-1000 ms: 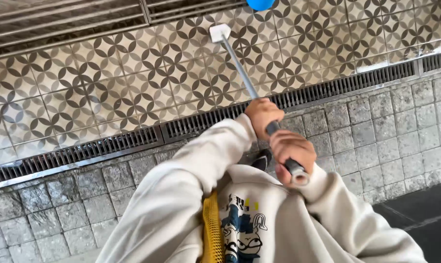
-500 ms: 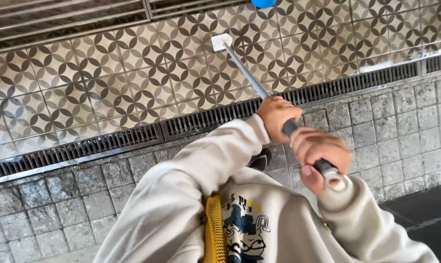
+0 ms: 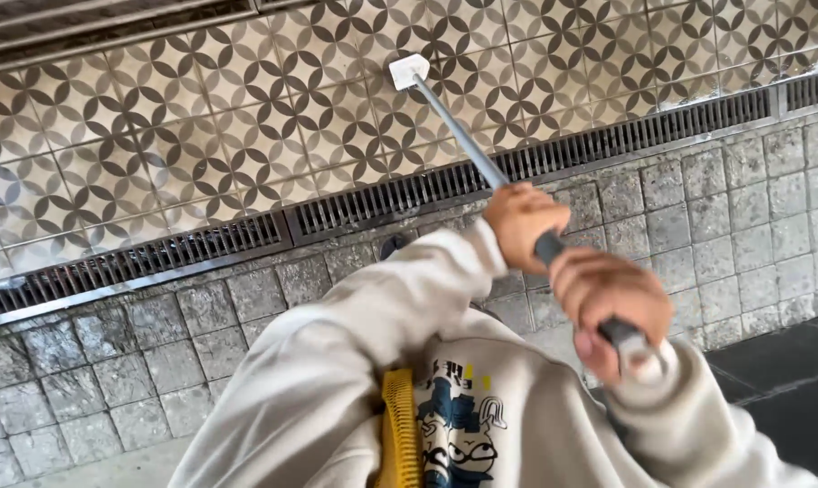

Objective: The person scrubs patterned floor tiles and a metal drainage grate with a long-handled brush, periodically dipping it into a blue bucket. Finally, they detach the brush head from the handle and place it on the floor.

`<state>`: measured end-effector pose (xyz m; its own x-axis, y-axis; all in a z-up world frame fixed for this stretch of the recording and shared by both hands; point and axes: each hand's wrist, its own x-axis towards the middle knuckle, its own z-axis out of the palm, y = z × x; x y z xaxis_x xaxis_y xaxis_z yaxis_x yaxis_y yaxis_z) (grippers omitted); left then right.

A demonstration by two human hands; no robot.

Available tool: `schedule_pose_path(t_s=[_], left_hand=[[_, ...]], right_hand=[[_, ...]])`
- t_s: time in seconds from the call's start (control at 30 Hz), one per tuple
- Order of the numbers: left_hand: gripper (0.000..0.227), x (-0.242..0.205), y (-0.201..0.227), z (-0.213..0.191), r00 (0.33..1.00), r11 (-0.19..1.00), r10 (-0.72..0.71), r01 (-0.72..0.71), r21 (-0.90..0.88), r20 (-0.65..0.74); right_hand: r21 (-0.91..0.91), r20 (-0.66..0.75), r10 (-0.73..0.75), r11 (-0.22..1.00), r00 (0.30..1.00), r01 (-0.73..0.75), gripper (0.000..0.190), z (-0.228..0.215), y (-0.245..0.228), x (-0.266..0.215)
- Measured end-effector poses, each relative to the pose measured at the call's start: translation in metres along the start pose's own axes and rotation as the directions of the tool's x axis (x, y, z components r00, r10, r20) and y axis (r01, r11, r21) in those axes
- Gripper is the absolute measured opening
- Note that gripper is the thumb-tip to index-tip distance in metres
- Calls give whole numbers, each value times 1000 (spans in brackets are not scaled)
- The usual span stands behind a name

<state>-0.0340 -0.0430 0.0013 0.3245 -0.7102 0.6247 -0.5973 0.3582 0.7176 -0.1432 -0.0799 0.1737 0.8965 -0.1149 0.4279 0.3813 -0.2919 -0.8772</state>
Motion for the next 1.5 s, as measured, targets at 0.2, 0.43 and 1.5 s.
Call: schedule_pose_path(t_s=[0.2, 0.43, 1.5], left_hand=[[30, -11, 81, 17, 987, 976, -97, 119, -180, 128], [35, 17, 18, 14, 986, 1000, 10, -12, 10, 164], [32, -7, 69, -5, 982, 982, -141, 155, -105, 127]], right_hand=[[-27, -40, 151, 988, 988, -152, 9, -2, -70, -6], [-68, -140, -8, 998, 990, -2, 11, -12, -23, -22], [-13, -9, 97, 995, 995, -97, 24, 2, -56, -9]])
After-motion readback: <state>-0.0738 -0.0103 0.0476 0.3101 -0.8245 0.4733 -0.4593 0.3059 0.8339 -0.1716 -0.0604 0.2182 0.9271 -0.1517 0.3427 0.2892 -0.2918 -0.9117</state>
